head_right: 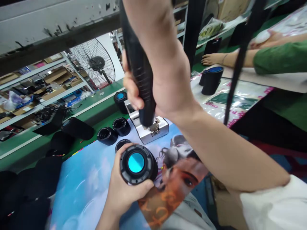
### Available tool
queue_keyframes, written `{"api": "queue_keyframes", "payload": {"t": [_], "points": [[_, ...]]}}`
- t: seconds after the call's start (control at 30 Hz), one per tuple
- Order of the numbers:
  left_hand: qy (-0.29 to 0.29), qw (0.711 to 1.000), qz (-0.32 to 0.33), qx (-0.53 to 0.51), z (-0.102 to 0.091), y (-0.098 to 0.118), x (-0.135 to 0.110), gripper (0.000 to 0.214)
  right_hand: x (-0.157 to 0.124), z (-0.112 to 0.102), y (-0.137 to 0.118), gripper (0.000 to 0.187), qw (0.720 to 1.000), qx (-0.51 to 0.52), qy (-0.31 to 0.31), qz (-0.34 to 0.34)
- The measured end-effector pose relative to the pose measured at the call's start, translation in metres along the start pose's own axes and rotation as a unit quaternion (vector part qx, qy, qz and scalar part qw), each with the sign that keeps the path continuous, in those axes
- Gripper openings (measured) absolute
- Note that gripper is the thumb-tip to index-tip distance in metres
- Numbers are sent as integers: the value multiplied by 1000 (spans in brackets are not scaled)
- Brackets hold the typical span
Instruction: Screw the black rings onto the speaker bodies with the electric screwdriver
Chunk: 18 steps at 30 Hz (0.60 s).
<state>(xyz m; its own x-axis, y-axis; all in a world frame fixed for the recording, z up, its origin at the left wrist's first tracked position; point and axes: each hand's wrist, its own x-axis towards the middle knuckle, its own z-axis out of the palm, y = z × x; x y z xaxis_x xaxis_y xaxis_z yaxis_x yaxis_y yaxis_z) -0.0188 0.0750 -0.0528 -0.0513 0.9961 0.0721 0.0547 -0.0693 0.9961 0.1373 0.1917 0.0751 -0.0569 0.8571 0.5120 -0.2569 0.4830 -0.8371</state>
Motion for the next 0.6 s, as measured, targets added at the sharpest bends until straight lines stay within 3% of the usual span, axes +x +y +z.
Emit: {"api": "queue_keyframes", "payload": {"t": [0.1,0.23,0.33,0.47,0.6], "points": [[-9,1000,-10,-9,-1,-3,-1,87,5,-4,29,63,996,77,10,-39],[-11,999,-23,-23,0,4,0,86,2,-7,65,59,997,69,13,26],[-36,998,-43,-34,1,12,4,83,0,-11,74,58,996,71,-6,45],[-31,997,-59,-39,0,14,7,87,-3,-15,55,61,992,86,-36,83],[-31,998,-54,-19,-3,11,6,93,-6,-2,-2,62,996,86,-29,23]]}}
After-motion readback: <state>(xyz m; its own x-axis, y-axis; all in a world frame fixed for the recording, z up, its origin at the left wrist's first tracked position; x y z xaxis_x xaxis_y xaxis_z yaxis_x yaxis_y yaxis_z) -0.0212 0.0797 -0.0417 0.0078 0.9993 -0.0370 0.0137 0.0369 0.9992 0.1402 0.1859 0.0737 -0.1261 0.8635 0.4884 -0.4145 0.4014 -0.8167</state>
